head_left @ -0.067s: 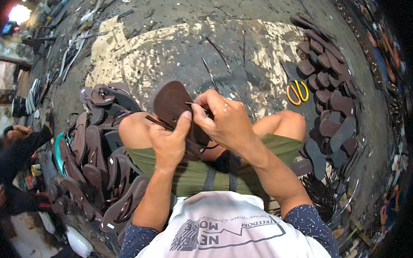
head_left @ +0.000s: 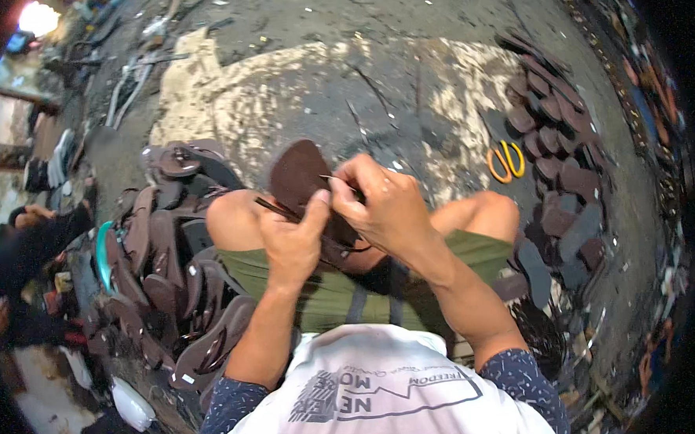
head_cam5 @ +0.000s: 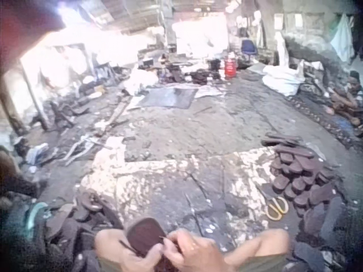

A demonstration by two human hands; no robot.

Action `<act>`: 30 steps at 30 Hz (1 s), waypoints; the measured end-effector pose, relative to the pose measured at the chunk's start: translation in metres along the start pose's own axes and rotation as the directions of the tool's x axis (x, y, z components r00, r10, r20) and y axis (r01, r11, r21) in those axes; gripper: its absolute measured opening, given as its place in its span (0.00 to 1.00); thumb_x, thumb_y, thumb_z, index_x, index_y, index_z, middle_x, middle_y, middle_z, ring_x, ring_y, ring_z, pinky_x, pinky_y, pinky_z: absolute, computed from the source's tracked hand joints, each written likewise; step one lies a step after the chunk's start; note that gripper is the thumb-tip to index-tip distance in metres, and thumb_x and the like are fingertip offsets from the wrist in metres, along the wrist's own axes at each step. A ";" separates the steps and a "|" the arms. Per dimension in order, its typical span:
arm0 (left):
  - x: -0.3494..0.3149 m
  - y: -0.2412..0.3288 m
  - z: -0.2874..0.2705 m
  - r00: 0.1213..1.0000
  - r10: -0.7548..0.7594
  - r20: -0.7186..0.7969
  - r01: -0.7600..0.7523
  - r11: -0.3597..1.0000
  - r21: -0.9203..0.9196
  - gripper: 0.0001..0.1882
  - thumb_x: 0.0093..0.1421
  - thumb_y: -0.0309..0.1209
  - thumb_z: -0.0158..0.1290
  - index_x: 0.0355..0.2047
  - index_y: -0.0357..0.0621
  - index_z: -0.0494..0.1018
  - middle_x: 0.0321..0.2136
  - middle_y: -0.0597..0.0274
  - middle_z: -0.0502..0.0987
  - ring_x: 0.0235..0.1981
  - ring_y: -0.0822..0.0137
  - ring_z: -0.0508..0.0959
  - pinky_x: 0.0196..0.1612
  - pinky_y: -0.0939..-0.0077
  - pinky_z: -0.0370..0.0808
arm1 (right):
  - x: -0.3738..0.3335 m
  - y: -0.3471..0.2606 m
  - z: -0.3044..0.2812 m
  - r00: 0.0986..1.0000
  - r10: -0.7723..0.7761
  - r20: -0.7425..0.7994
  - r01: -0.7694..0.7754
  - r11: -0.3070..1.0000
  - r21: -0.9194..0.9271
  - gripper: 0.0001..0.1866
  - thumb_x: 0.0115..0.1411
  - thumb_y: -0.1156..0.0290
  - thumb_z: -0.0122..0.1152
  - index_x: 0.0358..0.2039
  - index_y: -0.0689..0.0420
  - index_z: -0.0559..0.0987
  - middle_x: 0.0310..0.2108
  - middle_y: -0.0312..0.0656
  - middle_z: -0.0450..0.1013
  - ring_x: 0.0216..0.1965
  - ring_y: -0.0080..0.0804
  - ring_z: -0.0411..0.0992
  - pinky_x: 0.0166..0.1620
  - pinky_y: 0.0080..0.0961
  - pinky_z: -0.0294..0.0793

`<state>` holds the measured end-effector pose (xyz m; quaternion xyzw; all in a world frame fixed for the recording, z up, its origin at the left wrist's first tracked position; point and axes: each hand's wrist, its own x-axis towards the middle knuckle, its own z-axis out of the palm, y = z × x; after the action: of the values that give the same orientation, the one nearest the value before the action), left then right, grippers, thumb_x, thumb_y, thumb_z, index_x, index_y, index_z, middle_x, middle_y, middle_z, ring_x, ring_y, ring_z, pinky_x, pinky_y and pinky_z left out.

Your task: The person assembles flip-flops by inserting thin straps into holes in the sole and securing them by hand. They repeatedly pick up soles and straps, thread the straps through the holes, and place the finished slippers aside.

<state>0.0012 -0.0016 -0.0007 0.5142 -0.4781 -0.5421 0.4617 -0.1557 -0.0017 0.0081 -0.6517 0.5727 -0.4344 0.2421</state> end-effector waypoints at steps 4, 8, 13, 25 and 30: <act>0.002 -0.022 -0.003 0.993 0.111 -0.038 -0.099 0.964 0.245 0.12 0.59 0.26 0.62 0.40 0.36 0.73 0.35 0.61 0.77 0.34 0.71 0.76 0.38 0.74 0.75 | 0.004 -0.006 0.003 0.999 -0.037 0.015 0.038 0.997 -0.063 0.07 0.62 0.69 0.64 0.34 0.58 0.77 0.28 0.48 0.78 0.28 0.45 0.79 0.32 0.36 0.77; 0.006 -0.012 -0.006 0.995 0.099 -0.005 -0.099 0.993 0.069 0.20 0.61 0.26 0.61 0.52 0.30 0.71 0.43 0.55 0.74 0.45 0.69 0.75 0.50 0.73 0.74 | 0.008 -0.010 0.006 0.997 -0.053 -0.056 0.055 0.998 0.034 0.06 0.60 0.75 0.64 0.38 0.60 0.79 0.32 0.49 0.78 0.32 0.50 0.79 0.36 0.39 0.79; 0.002 -0.028 -0.011 0.970 0.244 -0.022 -0.237 0.958 0.161 0.21 0.61 0.25 0.60 0.54 0.30 0.71 0.47 0.54 0.74 0.49 0.66 0.75 0.53 0.73 0.72 | 0.010 -0.007 0.012 0.991 -0.132 0.018 0.132 0.991 0.000 0.05 0.61 0.76 0.63 0.38 0.61 0.78 0.33 0.49 0.79 0.33 0.49 0.80 0.36 0.39 0.79; 0.004 -0.001 0.008 0.996 0.048 -0.075 -0.052 0.998 -0.047 0.08 0.63 0.25 0.59 0.42 0.35 0.80 0.35 0.63 0.83 0.33 0.71 0.80 0.41 0.73 0.80 | 0.002 0.005 0.000 0.999 0.003 -0.037 0.003 0.987 0.163 0.08 0.62 0.71 0.67 0.39 0.60 0.79 0.32 0.47 0.79 0.31 0.40 0.80 0.34 0.31 0.78; 0.009 -0.017 0.002 0.986 0.044 0.158 -0.053 0.997 0.049 0.20 0.63 0.24 0.59 0.55 0.36 0.73 0.46 0.58 0.79 0.44 0.67 0.80 0.51 0.67 0.77 | -0.004 0.023 0.002 0.997 -0.044 -0.067 0.046 0.999 0.025 0.10 0.58 0.68 0.69 0.37 0.59 0.81 0.32 0.46 0.78 0.35 0.46 0.77 0.39 0.38 0.77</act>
<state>-0.0018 -0.0086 -0.0187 0.4703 -0.5394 -0.5566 0.4220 -0.1664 -0.0035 -0.0123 -0.6462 0.5599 -0.4688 0.2217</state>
